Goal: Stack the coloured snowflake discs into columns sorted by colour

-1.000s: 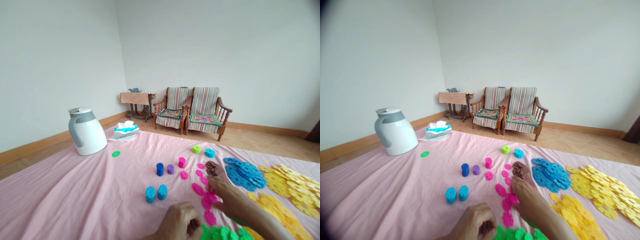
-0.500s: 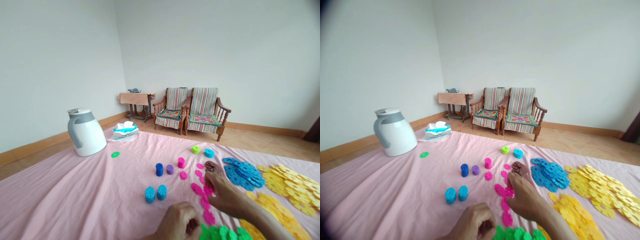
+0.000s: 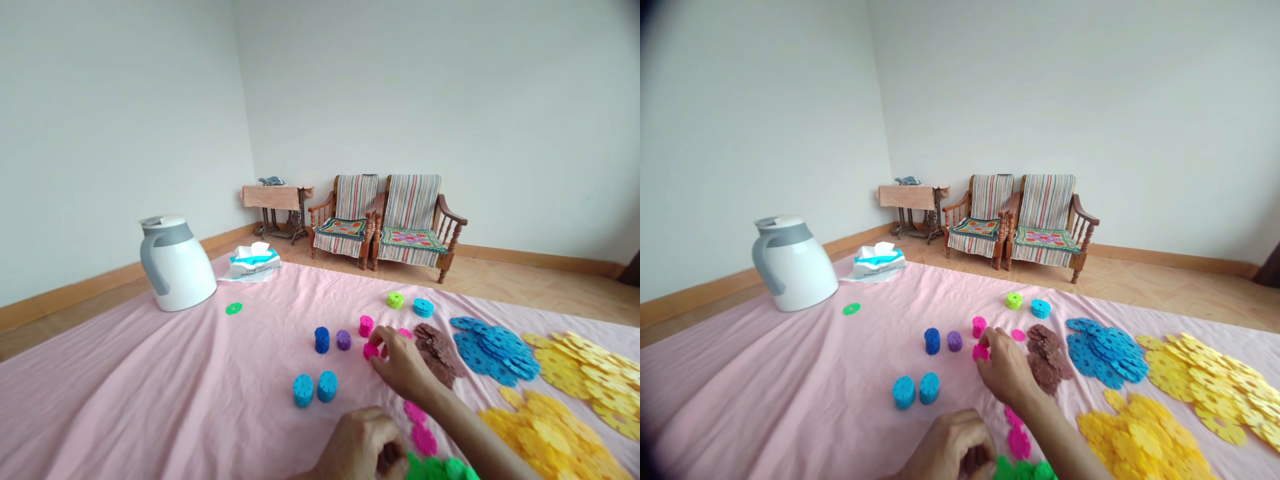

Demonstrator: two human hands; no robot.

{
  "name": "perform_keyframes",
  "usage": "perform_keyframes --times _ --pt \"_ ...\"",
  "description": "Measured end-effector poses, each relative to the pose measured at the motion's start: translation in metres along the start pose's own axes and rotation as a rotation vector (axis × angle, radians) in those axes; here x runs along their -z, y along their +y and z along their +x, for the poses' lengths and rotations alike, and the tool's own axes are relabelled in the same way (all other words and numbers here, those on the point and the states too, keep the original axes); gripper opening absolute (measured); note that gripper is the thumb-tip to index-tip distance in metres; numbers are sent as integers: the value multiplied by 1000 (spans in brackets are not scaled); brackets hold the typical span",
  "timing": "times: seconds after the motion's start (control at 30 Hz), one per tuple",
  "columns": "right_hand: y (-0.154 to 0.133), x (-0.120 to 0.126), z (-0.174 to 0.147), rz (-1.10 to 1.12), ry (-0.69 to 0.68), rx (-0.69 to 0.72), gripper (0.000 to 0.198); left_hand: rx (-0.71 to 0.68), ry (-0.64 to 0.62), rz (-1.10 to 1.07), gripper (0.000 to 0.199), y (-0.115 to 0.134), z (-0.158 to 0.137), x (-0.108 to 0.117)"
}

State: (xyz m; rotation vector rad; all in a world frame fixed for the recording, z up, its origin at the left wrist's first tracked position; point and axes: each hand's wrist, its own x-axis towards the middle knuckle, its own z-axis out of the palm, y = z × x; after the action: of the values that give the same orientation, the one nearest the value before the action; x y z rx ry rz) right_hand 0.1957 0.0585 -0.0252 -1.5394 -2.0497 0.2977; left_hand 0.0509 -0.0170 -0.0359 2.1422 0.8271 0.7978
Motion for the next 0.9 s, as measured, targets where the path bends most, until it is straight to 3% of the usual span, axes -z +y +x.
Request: perform_keyframes --times 0.9 --pt "6 0 4 -22 -58 8 17 20 -18 6 13 -1 0 -1"
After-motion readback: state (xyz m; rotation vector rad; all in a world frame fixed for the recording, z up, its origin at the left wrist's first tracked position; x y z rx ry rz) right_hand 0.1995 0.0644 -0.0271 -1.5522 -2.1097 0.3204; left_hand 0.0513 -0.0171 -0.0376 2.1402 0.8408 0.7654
